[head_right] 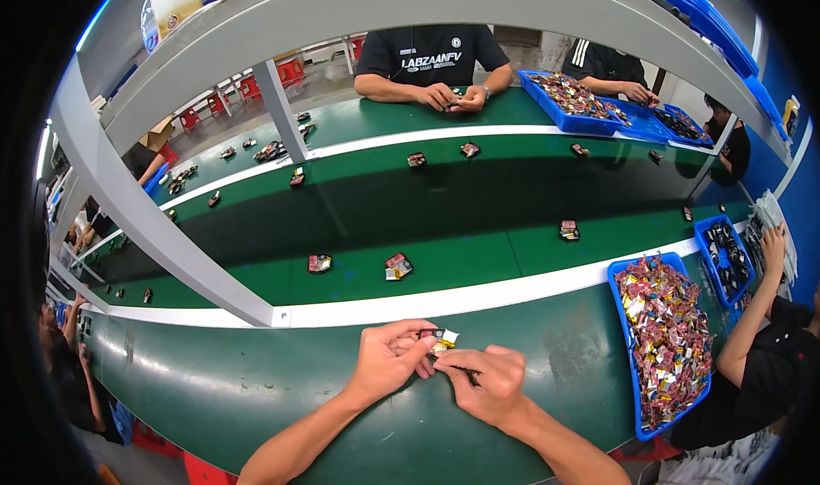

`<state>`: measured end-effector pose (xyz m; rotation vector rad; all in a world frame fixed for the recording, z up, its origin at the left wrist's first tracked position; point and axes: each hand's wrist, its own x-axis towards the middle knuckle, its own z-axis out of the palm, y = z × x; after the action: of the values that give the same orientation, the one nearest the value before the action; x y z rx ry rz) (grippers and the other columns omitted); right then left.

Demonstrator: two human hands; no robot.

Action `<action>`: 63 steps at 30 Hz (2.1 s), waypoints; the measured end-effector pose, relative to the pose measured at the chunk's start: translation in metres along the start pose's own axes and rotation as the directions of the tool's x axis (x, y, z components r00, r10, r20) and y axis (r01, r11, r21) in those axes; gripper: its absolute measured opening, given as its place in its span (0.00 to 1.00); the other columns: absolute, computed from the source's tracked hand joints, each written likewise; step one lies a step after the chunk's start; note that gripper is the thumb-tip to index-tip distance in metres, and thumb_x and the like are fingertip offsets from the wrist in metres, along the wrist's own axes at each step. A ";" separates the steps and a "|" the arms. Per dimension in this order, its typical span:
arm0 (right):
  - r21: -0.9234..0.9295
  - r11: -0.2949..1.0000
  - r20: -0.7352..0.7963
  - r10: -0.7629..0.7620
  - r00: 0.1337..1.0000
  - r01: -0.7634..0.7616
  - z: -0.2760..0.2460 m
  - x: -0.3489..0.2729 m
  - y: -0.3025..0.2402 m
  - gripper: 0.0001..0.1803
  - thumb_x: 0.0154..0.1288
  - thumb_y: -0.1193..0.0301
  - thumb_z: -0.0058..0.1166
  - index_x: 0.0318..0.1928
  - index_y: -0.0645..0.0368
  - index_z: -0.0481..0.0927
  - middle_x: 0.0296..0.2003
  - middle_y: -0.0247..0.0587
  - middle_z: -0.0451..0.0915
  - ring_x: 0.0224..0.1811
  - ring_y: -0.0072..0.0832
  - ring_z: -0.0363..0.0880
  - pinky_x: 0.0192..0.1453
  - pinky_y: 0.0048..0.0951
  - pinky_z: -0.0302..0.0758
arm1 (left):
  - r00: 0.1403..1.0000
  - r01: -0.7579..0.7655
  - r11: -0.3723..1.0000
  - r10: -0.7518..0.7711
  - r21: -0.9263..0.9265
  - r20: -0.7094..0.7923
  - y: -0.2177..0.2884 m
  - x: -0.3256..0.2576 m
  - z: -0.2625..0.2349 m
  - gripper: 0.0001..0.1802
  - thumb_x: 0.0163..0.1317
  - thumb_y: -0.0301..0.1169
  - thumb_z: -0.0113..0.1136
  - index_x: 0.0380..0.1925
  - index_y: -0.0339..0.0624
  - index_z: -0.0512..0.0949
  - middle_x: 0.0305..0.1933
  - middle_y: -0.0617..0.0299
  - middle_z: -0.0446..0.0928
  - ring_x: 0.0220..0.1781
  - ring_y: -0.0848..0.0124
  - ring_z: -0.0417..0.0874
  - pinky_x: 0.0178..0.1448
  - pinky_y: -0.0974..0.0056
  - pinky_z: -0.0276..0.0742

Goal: The recorder is assembling small electronic components on a factory production line.

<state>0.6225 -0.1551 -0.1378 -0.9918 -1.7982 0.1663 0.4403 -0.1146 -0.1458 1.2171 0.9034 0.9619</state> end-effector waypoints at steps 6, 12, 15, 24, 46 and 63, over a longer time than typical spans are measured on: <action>0.149 0.983 -0.148 0.127 0.981 -0.105 0.000 0.006 0.001 0.09 0.52 0.79 0.74 0.33 0.58 0.87 0.35 0.37 0.90 0.13 0.15 0.69 0.20 0.19 0.61 | 0.946 -0.173 0.981 0.189 0.085 -0.262 0.030 0.029 -0.030 0.10 0.70 0.22 0.58 0.47 0.26 0.79 0.28 0.56 0.81 0.25 0.69 0.87 0.26 0.67 0.83; 0.165 0.982 -0.144 0.115 0.983 -0.091 0.001 0.006 0.006 0.10 0.52 0.82 0.72 0.35 0.60 0.86 0.38 0.39 0.90 0.11 0.16 0.64 0.19 0.19 0.62 | 0.843 0.041 0.825 0.274 0.563 -0.463 0.042 0.099 -0.109 0.10 0.66 0.23 0.60 0.42 0.25 0.80 0.36 0.45 0.81 0.24 0.57 0.87 0.26 0.60 0.84; 0.153 0.982 -0.146 0.129 0.981 -0.106 -0.001 0.007 0.006 0.11 0.51 0.82 0.72 0.35 0.59 0.86 0.38 0.38 0.90 0.11 0.16 0.63 0.19 0.19 0.62 | 0.727 0.173 0.144 0.649 0.974 -0.225 0.039 0.102 -0.120 0.10 0.64 0.26 0.63 0.38 0.25 0.80 0.37 0.40 0.80 0.30 0.46 0.87 0.33 0.50 0.85; 0.138 0.987 -0.102 0.095 0.990 -0.080 -0.002 0.007 0.007 0.10 0.52 0.82 0.72 0.35 0.61 0.86 0.38 0.40 0.90 0.12 0.15 0.66 0.18 0.17 0.62 | 0.949 -0.044 0.398 0.303 0.916 -0.087 0.038 0.113 -0.096 0.08 0.53 0.31 0.72 0.32 0.40 0.87 0.33 0.56 0.85 0.36 0.58 0.87 0.43 0.57 0.81; 0.656 0.478 0.176 0.656 0.734 -0.584 -0.012 0.012 0.003 0.08 0.63 0.82 0.65 0.41 0.67 0.80 0.36 0.45 0.88 0.21 0.08 0.70 0.23 0.12 0.64 | 0.987 0.052 0.993 -0.035 0.109 -0.157 0.014 0.021 -0.010 0.10 0.71 0.27 0.59 0.42 0.28 0.82 0.28 0.59 0.82 0.16 0.78 0.74 0.20 0.70 0.65; 0.396 0.713 0.034 0.618 0.785 -0.578 -0.005 0.005 0.001 0.07 0.62 0.82 0.67 0.39 0.67 0.82 0.22 0.24 0.77 0.19 0.05 0.64 0.22 0.14 0.56 | 0.977 -0.120 0.989 0.134 0.089 -0.164 0.003 0.005 0.011 0.09 0.71 0.25 0.59 0.45 0.29 0.81 0.27 0.57 0.83 0.20 0.75 0.83 0.21 0.71 0.76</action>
<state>0.6271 -0.1529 -0.1327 -1.2336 -1.2159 0.8367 0.4517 -0.1133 -0.1417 1.2861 1.0148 1.1553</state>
